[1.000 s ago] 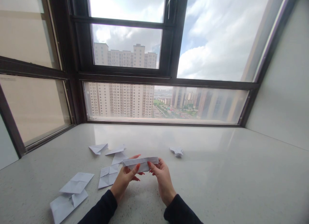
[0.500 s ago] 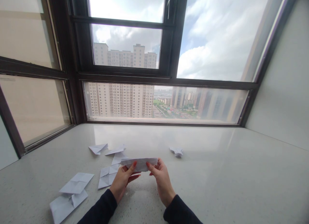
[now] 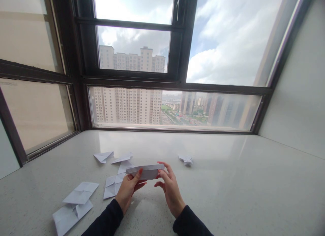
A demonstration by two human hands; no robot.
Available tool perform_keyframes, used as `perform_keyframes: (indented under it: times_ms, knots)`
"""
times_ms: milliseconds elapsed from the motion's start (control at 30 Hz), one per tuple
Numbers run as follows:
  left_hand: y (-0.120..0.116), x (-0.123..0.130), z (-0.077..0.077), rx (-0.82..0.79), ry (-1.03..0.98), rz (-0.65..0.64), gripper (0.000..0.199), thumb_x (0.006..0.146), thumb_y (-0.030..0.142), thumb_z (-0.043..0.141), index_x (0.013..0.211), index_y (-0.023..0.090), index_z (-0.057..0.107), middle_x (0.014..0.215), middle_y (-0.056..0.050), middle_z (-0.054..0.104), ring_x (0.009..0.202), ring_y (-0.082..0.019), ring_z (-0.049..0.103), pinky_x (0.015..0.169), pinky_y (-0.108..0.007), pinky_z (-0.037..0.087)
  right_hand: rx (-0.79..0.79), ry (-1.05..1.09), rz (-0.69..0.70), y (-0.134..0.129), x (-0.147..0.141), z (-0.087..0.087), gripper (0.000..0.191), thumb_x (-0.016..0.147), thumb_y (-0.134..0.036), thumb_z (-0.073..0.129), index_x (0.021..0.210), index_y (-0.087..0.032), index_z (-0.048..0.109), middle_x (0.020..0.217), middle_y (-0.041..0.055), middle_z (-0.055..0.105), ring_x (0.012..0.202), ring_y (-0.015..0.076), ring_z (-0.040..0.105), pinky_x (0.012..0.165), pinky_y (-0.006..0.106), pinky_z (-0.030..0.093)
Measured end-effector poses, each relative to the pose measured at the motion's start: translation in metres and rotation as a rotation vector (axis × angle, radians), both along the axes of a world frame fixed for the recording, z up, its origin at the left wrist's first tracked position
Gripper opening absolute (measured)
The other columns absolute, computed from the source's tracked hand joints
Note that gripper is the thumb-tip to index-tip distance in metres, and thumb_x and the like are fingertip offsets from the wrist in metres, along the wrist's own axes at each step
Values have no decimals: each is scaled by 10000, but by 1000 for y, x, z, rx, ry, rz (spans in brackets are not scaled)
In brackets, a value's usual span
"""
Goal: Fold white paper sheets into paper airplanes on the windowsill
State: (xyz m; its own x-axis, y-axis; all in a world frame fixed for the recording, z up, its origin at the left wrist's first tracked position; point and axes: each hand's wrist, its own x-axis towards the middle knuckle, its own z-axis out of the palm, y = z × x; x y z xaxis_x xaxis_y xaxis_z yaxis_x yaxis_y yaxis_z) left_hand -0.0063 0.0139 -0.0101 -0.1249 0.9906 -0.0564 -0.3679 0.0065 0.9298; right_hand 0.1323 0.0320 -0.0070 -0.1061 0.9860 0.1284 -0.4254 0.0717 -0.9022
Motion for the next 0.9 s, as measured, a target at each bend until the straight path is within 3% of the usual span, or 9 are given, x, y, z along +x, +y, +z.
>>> perform_keyframes:
  times_ms: [200, 333, 700, 900]
  knots:
    - [-1, 0, 0, -8, 42, 10, 462, 559, 423, 681, 907, 124, 631, 844, -111, 683, 703, -206, 640, 667, -303, 507, -18, -32, -22, 0, 0, 1, 301, 689, -431, 550, 910, -228, 522, 804, 20, 559, 659, 140, 504, 436, 200, 435]
    - [-2, 3, 0, -7, 68, -26, 442, 559, 409, 686, 887, 116, 640, 817, -105, 690, 745, -221, 638, 700, -312, 503, -71, -78, -72, 3, 0, -3, 332, 658, -519, 552, 752, -202, 520, 688, 6, 537, 601, 127, 492, 380, 174, 385]
    - [-1, 4, -2, -19, -47, -69, 428, 537, 365, 715, 883, 125, 640, 844, -104, 688, 814, -231, 625, 747, -324, 500, -49, -45, -88, 5, -1, -4, 302, 629, -470, 603, 709, -189, 525, 623, -15, 519, 529, 102, 468, 368, 176, 375]
    - [1, 1, -5, -5, -32, -64, 428, 533, 372, 715, 877, 127, 643, 835, -105, 686, 773, -228, 632, 716, -326, 505, 70, -208, -62, 15, 6, -5, 319, 611, -457, 624, 727, -161, 599, 561, -5, 547, 517, 122, 489, 383, 206, 388]
